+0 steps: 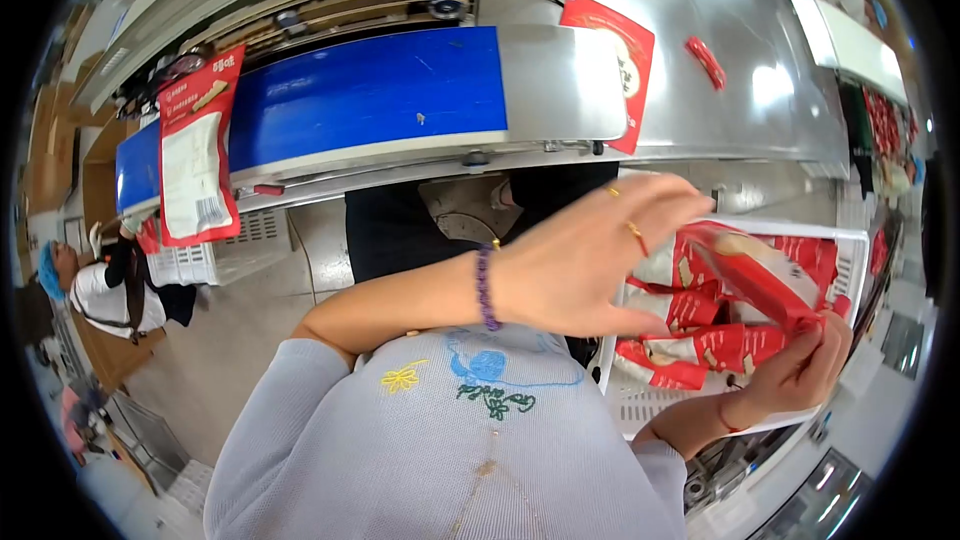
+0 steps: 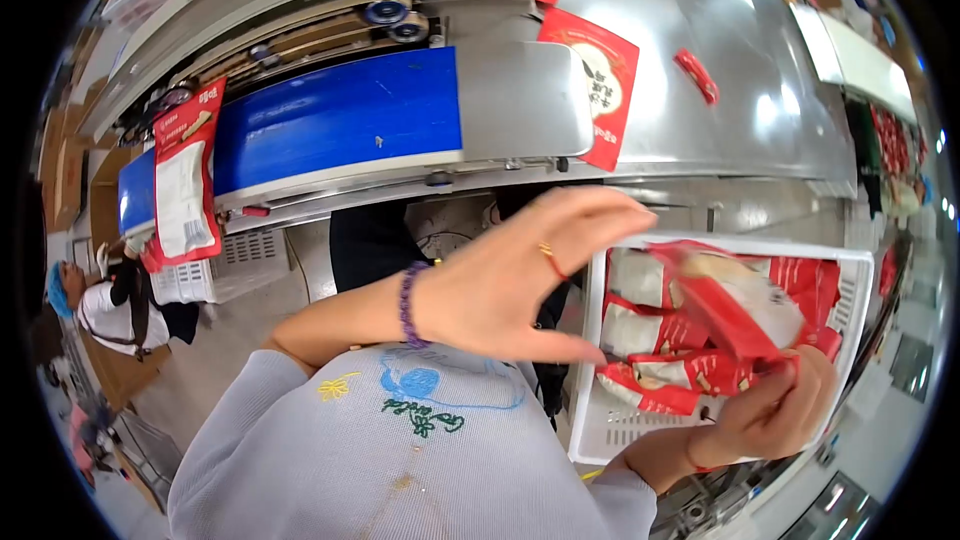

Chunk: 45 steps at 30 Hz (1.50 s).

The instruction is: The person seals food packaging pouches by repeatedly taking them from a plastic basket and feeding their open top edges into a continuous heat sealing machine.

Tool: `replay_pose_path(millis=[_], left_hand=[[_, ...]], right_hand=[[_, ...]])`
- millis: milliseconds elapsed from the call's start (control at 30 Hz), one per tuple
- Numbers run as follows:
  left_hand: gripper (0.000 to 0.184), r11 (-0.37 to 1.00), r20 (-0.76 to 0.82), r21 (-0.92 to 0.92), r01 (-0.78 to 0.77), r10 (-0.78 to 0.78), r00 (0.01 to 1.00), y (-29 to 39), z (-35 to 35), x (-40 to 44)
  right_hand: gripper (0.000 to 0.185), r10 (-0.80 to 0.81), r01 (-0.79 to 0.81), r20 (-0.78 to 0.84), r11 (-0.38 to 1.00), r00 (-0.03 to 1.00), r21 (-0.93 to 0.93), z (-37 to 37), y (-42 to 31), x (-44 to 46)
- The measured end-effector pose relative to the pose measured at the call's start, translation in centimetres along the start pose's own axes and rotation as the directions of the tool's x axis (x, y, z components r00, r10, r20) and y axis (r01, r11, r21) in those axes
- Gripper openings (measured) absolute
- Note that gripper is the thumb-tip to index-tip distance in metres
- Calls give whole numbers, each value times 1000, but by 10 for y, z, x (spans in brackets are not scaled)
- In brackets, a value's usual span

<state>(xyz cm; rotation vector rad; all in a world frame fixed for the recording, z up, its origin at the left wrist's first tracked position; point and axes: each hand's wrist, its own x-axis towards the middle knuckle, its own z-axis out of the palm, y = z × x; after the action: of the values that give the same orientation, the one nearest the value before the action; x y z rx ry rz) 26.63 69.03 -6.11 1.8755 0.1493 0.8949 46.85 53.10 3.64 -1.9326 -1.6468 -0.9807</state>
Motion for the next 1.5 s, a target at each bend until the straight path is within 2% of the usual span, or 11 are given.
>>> replay_pose_path(millis=[167,267,467,667,733,800,1000,1333,1433,1467,1500], left_hand=[[32,969,-320,-177,173,-223,921,0,-13,-22],[23,789,-469,-559,256,-555,687,-1,-38,-44],[24,823,-434,-469,321,-532,728,-5,-67,-54],[27,678,-277,-643,356,-639,717,-58,-88,-45],[28,864,-517,-107,492,-471,715,-92,-93,-31],[30,815,-584,-224,534,-551,596,-109,-93,-25],[36,723,-600,-515,460,-688,408,-148,-110,-10],[40,648,-839,-79,757,-454,301,-154,-167,-39],[44,351,-815,203,914,-456,356,-122,-192,-71],[41,415,-755,489,767,-240,611,-115,-196,-94],[35,475,-856,241,846,-307,416,-91,-192,-98]], right_hand=[[4,-30,41,-30,879,999,476,50,-89,43],[55,309,-123,-112,647,944,752,89,-81,39],[48,-10,-729,752,-251,659,636,150,-81,-23],[22,228,-587,706,-419,670,693,194,-74,-18],[25,300,-634,652,-166,697,755,223,-69,-14],[18,341,-683,594,285,728,673,233,-74,2],[22,355,-704,667,-33,655,709,263,-80,33],[28,256,-713,711,-104,655,693,308,-135,51],[24,201,-705,724,-170,660,689,312,-160,53],[23,171,-679,719,-239,674,694,319,-163,50],[20,77,-697,765,-363,639,619,330,-169,45]])
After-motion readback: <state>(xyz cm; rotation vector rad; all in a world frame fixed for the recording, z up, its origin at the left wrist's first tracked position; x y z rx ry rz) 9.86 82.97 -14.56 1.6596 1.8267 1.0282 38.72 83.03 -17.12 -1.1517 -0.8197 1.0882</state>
